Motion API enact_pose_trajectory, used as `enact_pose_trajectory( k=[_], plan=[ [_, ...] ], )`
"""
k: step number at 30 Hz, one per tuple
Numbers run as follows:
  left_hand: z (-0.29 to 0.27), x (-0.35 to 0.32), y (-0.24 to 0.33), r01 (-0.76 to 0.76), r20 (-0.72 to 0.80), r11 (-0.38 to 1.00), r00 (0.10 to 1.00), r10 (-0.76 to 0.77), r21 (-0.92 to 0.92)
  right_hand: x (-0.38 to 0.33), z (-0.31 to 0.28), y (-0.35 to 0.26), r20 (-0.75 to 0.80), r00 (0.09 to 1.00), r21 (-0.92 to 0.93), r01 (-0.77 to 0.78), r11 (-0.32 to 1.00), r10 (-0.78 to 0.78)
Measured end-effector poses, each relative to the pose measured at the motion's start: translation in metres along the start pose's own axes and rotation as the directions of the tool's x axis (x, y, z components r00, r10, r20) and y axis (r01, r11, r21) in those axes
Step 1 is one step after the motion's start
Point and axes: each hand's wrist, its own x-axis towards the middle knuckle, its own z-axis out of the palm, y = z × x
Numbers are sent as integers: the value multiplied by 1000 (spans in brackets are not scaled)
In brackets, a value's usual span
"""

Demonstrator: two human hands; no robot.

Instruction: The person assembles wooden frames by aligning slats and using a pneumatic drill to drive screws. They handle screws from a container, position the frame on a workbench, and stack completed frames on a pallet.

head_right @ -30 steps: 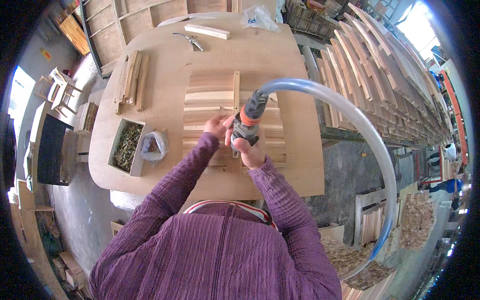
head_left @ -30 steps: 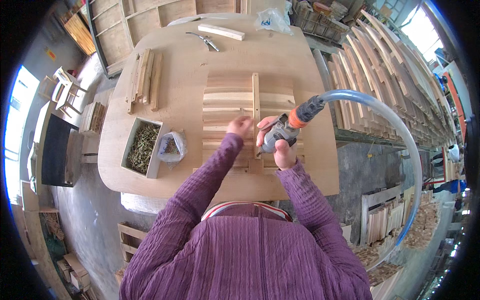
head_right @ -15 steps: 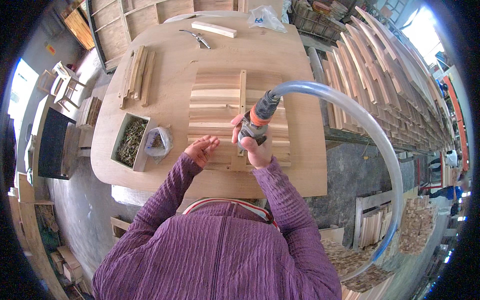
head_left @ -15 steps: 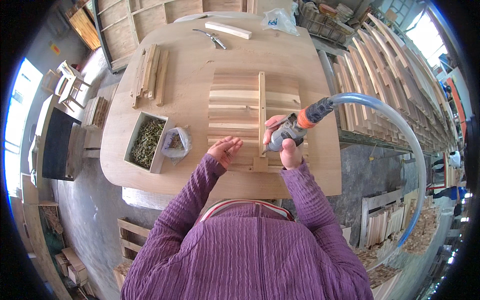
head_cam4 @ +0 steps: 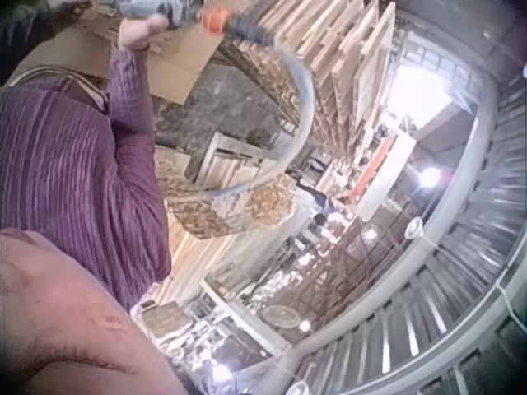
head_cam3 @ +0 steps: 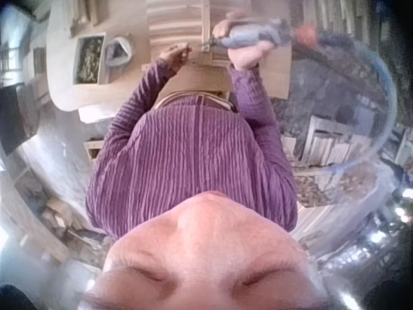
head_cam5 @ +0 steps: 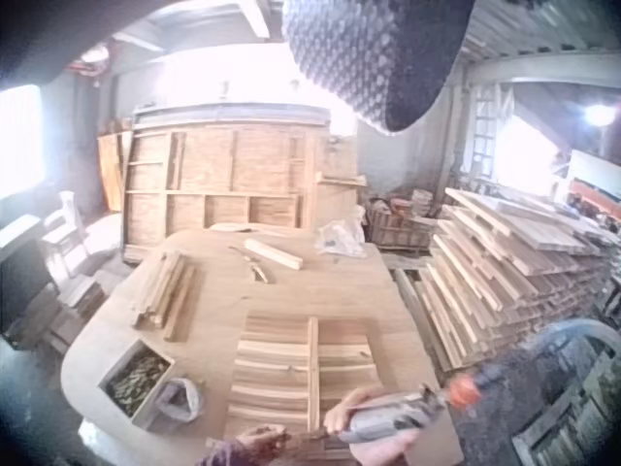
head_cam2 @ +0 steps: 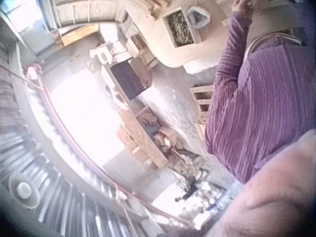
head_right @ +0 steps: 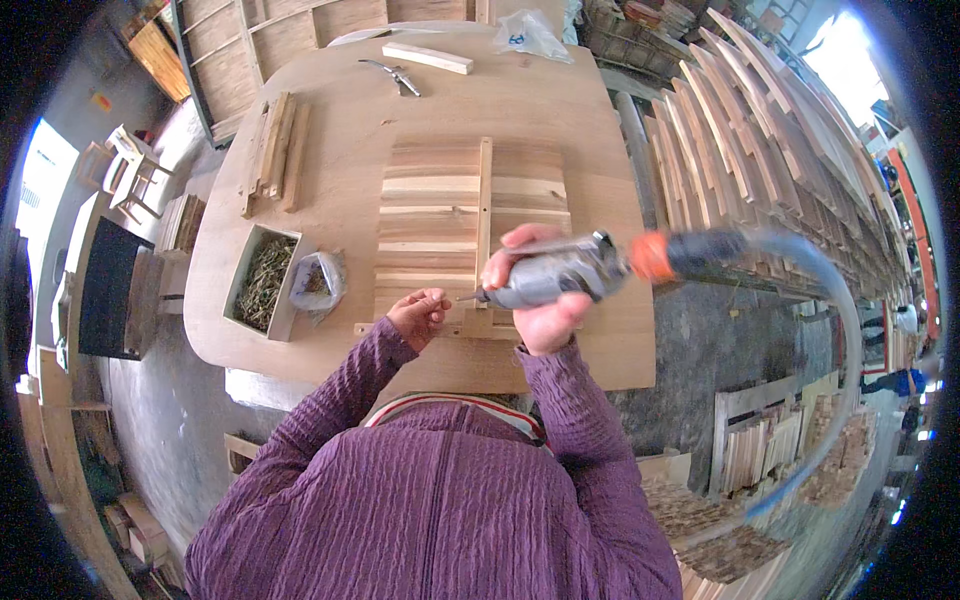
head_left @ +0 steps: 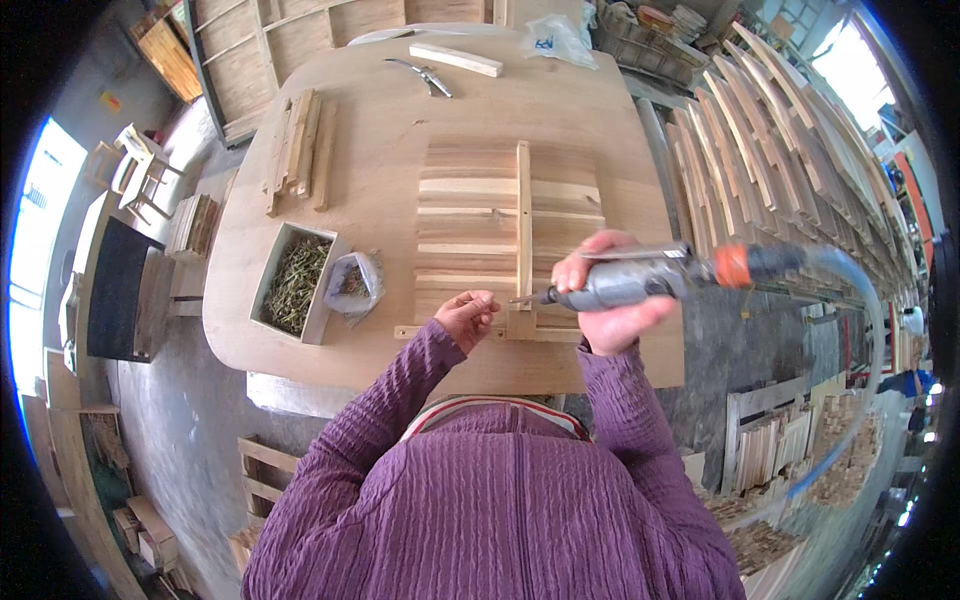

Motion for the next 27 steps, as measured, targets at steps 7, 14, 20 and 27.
enact_pose_trajectory(
  k=[7, 14, 20, 27],
  plan=[
    [25, -8, -7, 123, 298, 963, 953, -47, -242, -19, 7, -15, 112, 962, 23, 249, 968, -250],
    [39, -16, 1, 115, 266, 961, 963, -45, -253, -20, 5, -18, 186, 926, 179, 298, 938, -330],
    [33, -25, 0, 187, 249, 927, 963, -107, -324, -25, 13, -16, 107, 961, 57, 249, 967, -254],
    [41, -44, -5, 149, 195, 957, 976, -101, -248, -26, 15, -10, 90, 944, 75, 312, 947, -318]
  ],
)
